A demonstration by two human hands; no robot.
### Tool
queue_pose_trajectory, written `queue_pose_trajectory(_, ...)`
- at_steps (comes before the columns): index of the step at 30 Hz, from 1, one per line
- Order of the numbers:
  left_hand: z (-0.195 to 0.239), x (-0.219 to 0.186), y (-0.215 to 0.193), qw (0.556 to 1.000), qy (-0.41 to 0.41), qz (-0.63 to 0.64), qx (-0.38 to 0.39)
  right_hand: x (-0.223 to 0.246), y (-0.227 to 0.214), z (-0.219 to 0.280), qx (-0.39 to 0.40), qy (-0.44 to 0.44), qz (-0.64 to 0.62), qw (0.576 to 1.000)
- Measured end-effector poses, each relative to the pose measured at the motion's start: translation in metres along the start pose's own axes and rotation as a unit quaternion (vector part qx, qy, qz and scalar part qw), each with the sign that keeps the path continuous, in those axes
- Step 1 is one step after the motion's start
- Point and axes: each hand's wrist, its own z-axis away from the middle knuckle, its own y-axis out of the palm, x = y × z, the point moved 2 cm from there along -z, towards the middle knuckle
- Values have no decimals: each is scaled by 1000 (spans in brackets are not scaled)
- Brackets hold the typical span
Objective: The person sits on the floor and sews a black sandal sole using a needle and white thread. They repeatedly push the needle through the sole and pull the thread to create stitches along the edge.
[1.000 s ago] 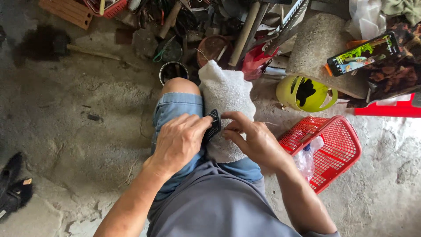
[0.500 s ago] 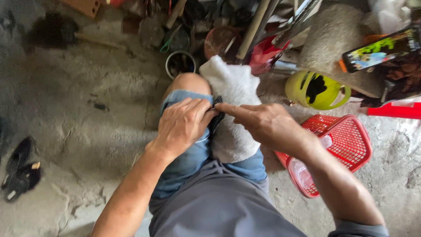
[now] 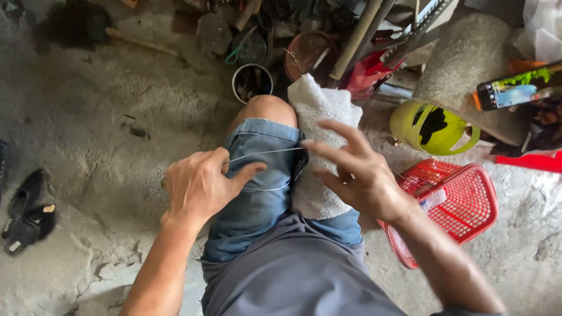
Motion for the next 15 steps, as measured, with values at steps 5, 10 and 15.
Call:
queue_pose_trajectory(5, -16, -21, 16, 990, -5, 134, 39, -45, 12, 36, -55, 151, -37, 986)
queue_pose_trajectory(10, -28, -29, 29, 947, -17, 300, 114, -63, -8, 60, -124, 241, -55, 961)
queue_pose_trajectory(15, -21, -20, 38, 942, -74, 301, 126, -22, 6, 32, -118, 156, -197, 961)
